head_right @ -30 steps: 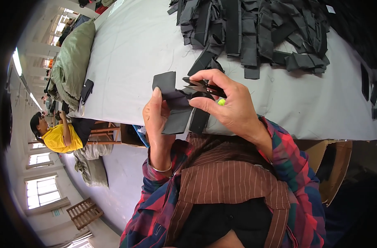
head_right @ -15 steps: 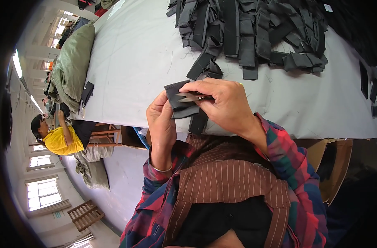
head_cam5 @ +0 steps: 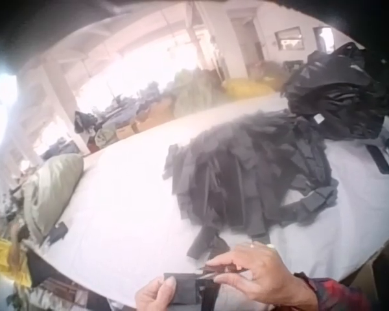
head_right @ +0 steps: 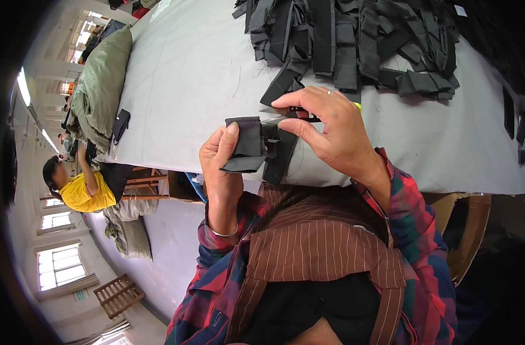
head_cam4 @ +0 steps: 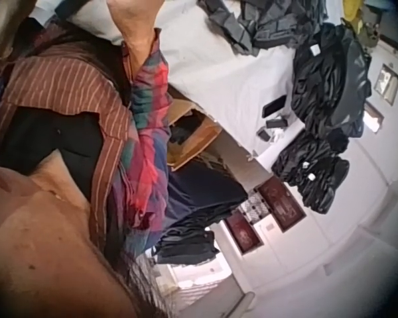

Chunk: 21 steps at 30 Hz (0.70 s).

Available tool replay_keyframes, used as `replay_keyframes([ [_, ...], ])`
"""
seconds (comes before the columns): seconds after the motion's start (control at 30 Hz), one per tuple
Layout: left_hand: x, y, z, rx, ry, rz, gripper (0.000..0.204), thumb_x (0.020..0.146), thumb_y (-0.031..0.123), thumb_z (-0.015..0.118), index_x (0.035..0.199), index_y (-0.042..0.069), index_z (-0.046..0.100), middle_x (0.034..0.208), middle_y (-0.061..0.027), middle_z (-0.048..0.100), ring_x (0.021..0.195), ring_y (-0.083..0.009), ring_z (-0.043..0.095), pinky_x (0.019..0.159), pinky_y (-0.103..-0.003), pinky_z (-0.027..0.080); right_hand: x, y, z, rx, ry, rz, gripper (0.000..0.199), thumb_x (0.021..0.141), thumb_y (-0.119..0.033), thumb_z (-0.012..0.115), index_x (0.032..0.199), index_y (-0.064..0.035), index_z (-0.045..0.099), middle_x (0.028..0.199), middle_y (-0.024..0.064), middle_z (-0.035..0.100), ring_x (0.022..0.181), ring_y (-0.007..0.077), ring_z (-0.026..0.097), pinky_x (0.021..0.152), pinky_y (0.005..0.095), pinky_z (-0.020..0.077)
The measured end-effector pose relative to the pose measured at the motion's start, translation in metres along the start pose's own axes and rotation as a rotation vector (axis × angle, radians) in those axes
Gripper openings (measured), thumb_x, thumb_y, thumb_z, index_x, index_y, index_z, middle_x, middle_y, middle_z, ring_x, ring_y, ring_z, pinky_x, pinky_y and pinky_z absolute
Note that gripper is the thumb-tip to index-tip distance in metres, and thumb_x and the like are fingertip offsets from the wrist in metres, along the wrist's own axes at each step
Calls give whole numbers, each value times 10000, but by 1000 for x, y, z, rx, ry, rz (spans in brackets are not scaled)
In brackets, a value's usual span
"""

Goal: Trim excess material from black fabric straps using snips.

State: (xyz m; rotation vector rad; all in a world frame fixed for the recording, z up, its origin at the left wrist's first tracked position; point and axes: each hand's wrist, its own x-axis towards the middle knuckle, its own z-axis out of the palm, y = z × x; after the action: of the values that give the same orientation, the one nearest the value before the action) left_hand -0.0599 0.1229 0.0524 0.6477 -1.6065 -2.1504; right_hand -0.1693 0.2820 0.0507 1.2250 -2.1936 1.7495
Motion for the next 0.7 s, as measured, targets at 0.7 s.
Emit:
replay_keyframes([
  [0.7,-5,5,0,11,32,-68,243,897,144,622,682,31,601,636,33,568,549,-15,443,496,-182,331,-2,-2,2,-420,82,-398,329,671,-139,756,993,-138,690,698,-24,548,575,168,412,562,309,271],
])
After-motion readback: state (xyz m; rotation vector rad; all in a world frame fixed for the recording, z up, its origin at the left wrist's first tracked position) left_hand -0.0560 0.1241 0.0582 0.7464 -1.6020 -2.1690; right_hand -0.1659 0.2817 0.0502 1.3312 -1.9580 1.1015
